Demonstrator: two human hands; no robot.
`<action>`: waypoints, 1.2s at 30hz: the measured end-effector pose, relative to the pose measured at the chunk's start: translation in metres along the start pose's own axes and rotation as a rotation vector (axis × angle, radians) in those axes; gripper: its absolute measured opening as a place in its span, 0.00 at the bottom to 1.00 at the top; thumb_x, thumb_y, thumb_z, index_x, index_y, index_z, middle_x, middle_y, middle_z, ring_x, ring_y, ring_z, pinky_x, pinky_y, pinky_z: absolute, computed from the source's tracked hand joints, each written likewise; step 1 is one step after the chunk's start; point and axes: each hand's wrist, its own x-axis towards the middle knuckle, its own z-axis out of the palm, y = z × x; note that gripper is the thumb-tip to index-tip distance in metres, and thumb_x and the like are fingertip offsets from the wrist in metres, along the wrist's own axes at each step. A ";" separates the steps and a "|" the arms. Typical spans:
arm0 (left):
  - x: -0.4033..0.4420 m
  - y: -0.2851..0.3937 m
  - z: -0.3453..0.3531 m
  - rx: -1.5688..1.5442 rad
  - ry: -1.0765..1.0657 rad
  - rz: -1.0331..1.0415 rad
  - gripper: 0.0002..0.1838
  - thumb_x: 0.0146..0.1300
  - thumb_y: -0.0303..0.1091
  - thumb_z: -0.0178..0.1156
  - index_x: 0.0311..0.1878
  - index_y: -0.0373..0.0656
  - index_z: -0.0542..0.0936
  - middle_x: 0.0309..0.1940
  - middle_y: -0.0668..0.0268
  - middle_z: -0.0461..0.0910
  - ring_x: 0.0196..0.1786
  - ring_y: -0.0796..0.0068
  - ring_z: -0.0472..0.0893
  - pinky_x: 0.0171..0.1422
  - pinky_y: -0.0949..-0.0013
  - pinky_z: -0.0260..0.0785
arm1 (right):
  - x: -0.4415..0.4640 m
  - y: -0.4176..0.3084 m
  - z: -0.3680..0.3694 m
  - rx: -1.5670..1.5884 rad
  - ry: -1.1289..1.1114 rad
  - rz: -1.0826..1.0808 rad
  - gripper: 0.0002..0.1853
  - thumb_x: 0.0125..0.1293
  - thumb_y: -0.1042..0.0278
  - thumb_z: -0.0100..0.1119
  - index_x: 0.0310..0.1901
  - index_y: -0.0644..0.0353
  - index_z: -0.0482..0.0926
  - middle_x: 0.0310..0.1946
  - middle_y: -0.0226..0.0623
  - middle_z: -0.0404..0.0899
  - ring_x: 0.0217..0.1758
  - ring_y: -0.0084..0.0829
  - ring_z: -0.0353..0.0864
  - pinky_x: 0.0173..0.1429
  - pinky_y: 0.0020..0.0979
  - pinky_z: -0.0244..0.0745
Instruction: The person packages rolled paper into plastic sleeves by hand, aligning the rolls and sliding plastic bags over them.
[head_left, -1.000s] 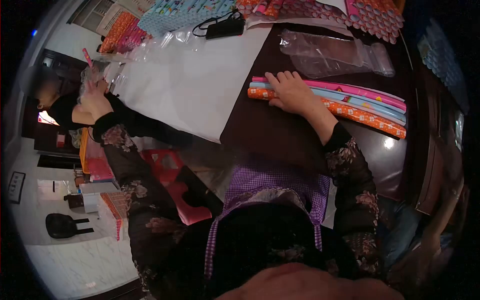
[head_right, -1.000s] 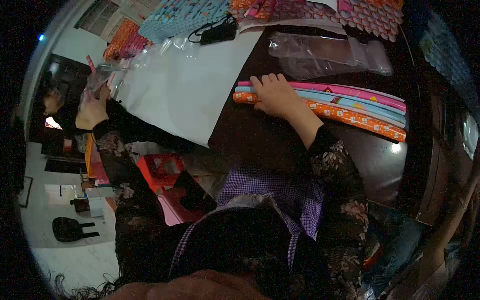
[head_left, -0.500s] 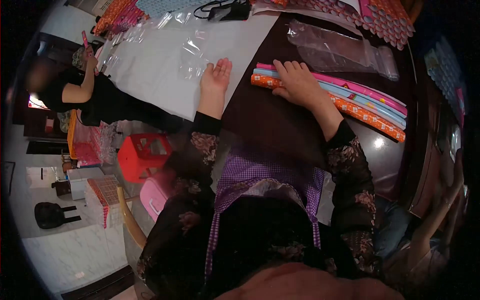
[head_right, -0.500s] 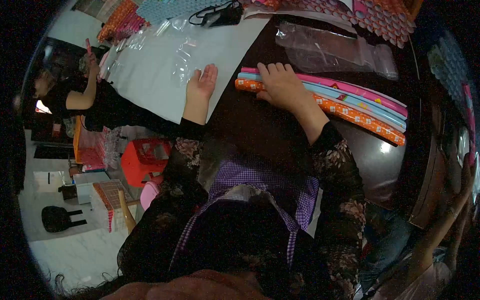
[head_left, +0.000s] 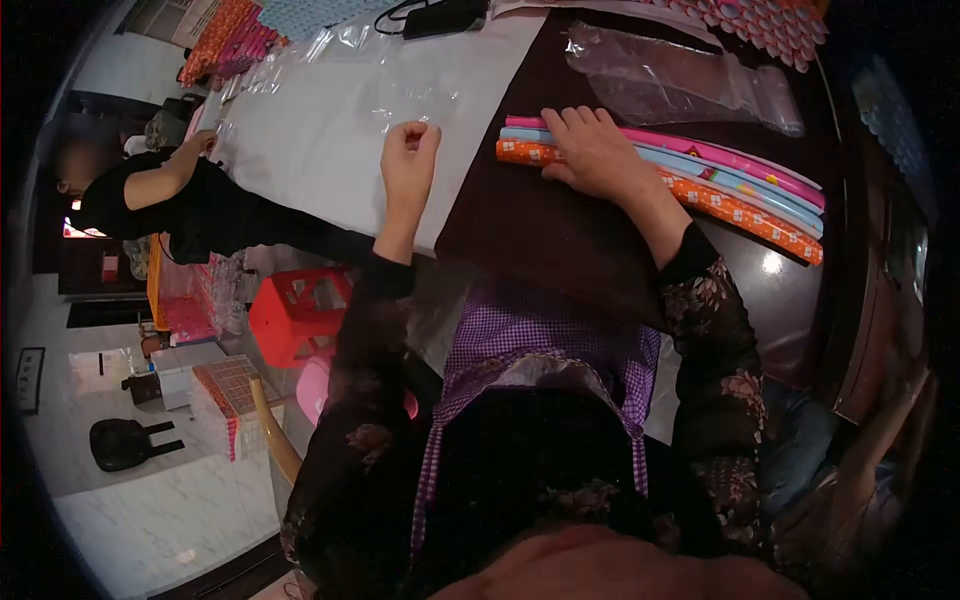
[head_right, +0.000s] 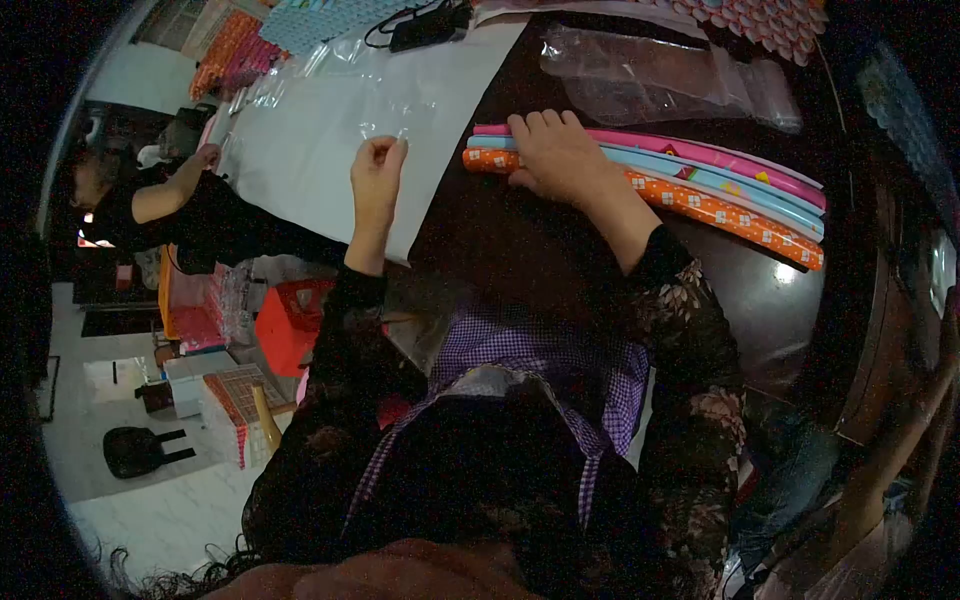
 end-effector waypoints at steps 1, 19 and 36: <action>0.009 0.004 0.002 0.258 0.066 0.118 0.24 0.61 0.43 0.69 0.48 0.30 0.78 0.45 0.52 0.80 0.45 0.61 0.81 0.52 0.62 0.74 | 0.000 -0.001 -0.001 0.003 -0.002 -0.004 0.39 0.56 0.52 0.70 0.64 0.67 0.67 0.48 0.44 0.75 0.54 0.43 0.73 0.61 0.40 0.67; 0.054 -0.026 0.045 0.483 -0.130 0.227 0.12 0.65 0.37 0.59 0.38 0.36 0.81 0.28 0.49 0.83 0.32 0.48 0.83 0.37 0.56 0.73 | 0.001 0.000 -0.001 0.004 -0.042 0.028 0.39 0.57 0.52 0.69 0.65 0.67 0.66 0.50 0.45 0.76 0.55 0.44 0.73 0.62 0.40 0.67; 0.029 0.029 0.080 0.442 -0.222 0.648 0.07 0.64 0.31 0.60 0.40 0.37 0.78 0.37 0.50 0.80 0.40 0.44 0.80 0.44 0.52 0.73 | 0.000 0.002 0.006 -0.042 0.014 -0.022 0.45 0.57 0.54 0.70 0.75 0.48 0.58 0.46 0.45 0.76 0.51 0.44 0.75 0.56 0.42 0.69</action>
